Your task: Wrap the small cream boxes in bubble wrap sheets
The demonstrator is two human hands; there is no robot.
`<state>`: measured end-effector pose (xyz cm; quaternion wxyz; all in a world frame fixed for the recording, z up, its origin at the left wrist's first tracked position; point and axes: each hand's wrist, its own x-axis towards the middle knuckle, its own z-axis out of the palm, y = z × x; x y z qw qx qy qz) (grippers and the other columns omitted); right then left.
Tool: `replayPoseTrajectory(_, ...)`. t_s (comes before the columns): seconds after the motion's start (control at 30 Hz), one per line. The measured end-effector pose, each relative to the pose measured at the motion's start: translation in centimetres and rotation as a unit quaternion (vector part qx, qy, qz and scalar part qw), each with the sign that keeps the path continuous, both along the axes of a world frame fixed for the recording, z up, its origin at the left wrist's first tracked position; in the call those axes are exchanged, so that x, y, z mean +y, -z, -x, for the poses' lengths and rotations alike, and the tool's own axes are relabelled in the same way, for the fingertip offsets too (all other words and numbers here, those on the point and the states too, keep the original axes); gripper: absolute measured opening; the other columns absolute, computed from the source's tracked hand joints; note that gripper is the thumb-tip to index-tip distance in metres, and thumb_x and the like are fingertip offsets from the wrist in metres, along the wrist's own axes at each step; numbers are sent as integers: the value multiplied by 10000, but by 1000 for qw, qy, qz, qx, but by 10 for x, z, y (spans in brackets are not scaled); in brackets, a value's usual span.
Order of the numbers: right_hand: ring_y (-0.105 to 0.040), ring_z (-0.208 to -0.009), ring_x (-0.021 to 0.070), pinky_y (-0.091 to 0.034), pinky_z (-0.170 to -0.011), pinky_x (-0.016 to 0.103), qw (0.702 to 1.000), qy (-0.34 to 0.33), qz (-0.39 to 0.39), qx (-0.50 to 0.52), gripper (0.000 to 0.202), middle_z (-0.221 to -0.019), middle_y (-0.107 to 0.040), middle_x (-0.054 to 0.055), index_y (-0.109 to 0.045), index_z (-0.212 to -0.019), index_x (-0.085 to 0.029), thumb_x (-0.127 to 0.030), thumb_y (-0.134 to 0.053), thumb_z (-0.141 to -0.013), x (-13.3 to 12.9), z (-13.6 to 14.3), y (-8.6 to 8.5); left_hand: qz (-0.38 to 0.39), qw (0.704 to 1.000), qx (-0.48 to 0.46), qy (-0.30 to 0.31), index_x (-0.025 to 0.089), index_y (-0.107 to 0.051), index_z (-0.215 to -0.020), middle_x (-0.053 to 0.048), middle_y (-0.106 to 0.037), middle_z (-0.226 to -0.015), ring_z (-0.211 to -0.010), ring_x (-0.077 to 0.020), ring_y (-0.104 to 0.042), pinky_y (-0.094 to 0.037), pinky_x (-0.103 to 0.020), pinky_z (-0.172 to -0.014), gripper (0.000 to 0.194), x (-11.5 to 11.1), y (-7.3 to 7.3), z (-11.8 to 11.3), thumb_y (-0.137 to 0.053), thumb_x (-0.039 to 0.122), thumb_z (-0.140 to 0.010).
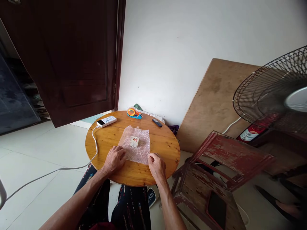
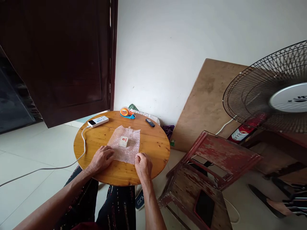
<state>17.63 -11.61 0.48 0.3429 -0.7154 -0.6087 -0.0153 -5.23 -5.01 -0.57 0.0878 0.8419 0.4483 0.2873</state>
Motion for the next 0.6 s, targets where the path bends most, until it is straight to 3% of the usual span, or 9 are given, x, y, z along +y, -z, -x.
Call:
replayPoseTrajectory(0.13, -610, -766, 178, -363, -678, 246, 1000, -2, 1, -1, 242, -783, -697, 42, -676, -758, -213, -229, -451, -843, -1, 0, -1, 17, 999, -27, 8, 177, -704, -889, -95, -680, -1040, -962, -244, -564, -451, -391, -917, 178, 1, 1, 0, -530, 188, -854)
replayPoseTrajectory(0.23, -619, -765, 177, -381, -686, 244, 1000, -9, 2, 5, 239, -797, -706, 42, -680, -772, -211, -230, -453, -848, -2, -1, -1, 81, 994, -68, -2, 179, -716, -855, -86, -694, -1030, -985, -234, -583, -448, -370, -944, 156, 6, -3, -1, -577, 159, -785)
replayPoseTrajectory(0.4, -627, -756, 188, -408, -684, 256, 1000, -15, -2, 22, 242, -790, -704, 47, -677, -769, -215, -243, -452, -855, -3, -2, 1, 166, 980, -108, -30, 173, -735, -914, -53, -740, -857, -796, -188, -662, -503, -284, -749, 220, 25, -24, 2, -561, 204, -784)
replayPoseTrajectory(0.6, -643, -748, 190, -461, -687, 260, 991, -49, -4, 123, 252, -790, -704, 42, -658, -743, -223, -309, -455, -865, -4, -9, 2, 192, 968, -151, -58, 153, -741, -940, -76, -762, -904, -858, -211, -692, -509, -291, -770, 258, 59, -53, -11, -556, 255, -793)
